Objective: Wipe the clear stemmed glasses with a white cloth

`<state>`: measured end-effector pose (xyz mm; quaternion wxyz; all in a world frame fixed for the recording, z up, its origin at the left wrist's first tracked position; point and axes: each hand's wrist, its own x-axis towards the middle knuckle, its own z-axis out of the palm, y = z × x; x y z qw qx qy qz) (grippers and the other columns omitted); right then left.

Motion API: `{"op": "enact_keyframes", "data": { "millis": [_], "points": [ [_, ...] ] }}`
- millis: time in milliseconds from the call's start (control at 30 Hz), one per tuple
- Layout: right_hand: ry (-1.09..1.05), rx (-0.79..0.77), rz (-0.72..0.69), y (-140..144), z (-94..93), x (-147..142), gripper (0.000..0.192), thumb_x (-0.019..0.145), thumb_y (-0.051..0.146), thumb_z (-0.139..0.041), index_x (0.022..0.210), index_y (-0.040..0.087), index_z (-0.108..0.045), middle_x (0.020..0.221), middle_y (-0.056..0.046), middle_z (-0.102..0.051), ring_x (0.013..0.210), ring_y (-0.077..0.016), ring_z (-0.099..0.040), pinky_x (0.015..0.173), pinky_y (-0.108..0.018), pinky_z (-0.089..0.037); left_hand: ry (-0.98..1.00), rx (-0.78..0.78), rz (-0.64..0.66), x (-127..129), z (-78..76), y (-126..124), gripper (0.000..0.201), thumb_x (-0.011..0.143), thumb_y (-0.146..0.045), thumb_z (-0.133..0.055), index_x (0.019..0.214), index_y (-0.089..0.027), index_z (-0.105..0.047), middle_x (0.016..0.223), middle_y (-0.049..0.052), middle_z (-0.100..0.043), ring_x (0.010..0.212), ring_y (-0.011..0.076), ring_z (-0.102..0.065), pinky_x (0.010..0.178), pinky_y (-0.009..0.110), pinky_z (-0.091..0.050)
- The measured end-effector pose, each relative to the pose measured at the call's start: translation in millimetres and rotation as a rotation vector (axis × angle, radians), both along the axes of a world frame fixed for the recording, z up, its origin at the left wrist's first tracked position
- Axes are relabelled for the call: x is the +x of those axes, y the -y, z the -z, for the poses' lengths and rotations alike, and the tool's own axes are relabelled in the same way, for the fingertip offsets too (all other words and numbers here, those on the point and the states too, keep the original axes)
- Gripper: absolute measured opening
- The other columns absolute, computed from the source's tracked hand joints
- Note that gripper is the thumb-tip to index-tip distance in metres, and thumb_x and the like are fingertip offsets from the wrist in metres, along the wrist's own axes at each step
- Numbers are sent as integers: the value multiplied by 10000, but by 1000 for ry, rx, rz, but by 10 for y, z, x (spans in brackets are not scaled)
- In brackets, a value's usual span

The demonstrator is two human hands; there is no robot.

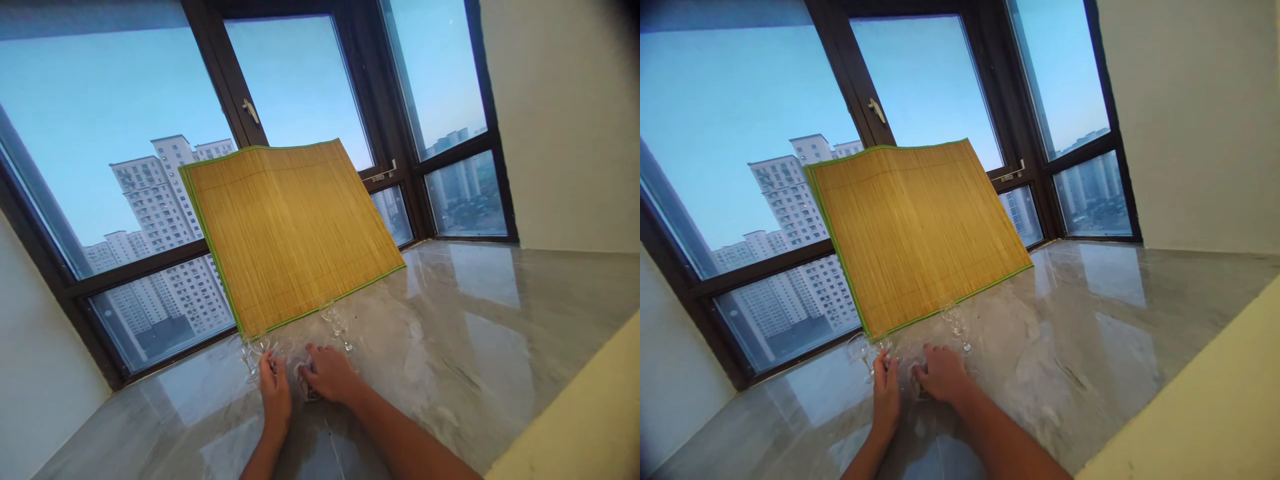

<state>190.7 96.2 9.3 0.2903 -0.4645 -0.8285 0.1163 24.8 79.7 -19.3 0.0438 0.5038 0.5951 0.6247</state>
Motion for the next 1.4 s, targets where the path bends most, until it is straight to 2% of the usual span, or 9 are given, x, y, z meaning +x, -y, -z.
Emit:
{"op": "enact_keyframes", "data": {
  "millis": [100,200,333,467,667,833,1000,1133,1400],
  "points": [
    [-60,-55,-104,-4,57,-8,642,844,433,-597,1400,135,-478,1179,-170,-688,1108,-297,-639,908,-373,-468,-6,-45,25,39,0,-1,535,848,-578,-496,1203,-180,-541,969,57,-610,922,224,-591,898,390,-461],
    [-163,-78,-127,-30,104,-37,627,803,270,-611,1399,135,-472,1241,-151,-666,1157,-265,-621,956,-328,-450,-40,-74,52,79,-10,10,550,844,-565,-503,1235,-179,-530,1004,68,-615,953,234,-595,918,407,-452],
    [-350,-60,10,-71,72,-67,636,764,117,-549,1394,139,-463,1268,-134,-650,1191,-227,-599,996,-307,-434,-141,-67,-12,74,-26,10,566,831,-565,-522,1246,-180,-529,1012,80,-619,992,265,-588,956,458,-425],
    [-552,37,162,-77,-45,-49,605,806,129,-503,1404,186,-431,1334,-106,-598,1234,-208,-555,1048,-338,-413,-245,-65,-101,42,-6,-12,541,827,-536,-534,1246,-195,-540,1078,97,-637,1046,292,-577,1037,533,-344],
    [-637,157,178,-28,-104,-23,503,881,179,-462,1383,189,-443,1341,-103,-576,1232,-219,-542,1060,-346,-402,-370,-74,99,68,52,-19,540,851,-526,-535,1275,-194,-581,1218,126,-641,1103,293,-575,1025,488,-377],
    [-569,185,242,-24,-102,-11,525,883,130,-430,1403,201,-416,1338,-113,-543,1220,-217,-539,1008,-331,-435,-437,-61,119,114,4,22,523,870,-545,-516,1245,-195,-622,1092,116,-676,1032,295,-581,997,484,-386],
    [-521,174,192,-46,-78,3,489,879,139,-438,1364,180,-481,1260,-102,-624,1151,-216,-587,1004,-317,-426,-491,-45,84,109,-16,41,516,893,-549,-482,1237,-190,-619,1062,112,-673,1013,289,-581,990,476,-382],
    [-593,149,129,-14,-75,4,511,911,248,-459,1417,178,-435,1143,-84,-680,1006,-215,-649,912,-318,-471,-480,-34,34,72,22,9,512,903,-544,-471,1252,-195,-606,1074,111,-676,1021,287,-589,991,472,-385],
    [-610,26,-69,64,-103,-46,819,774,280,-653,1503,214,-286,1248,-71,-660,1067,-204,-641,940,-310,-479,-381,-27,37,-82,9,-54,523,871,-557,-514,1222,-190,-635,1136,130,-687,1012,294,-618,960,461,-432]
  ]
}}
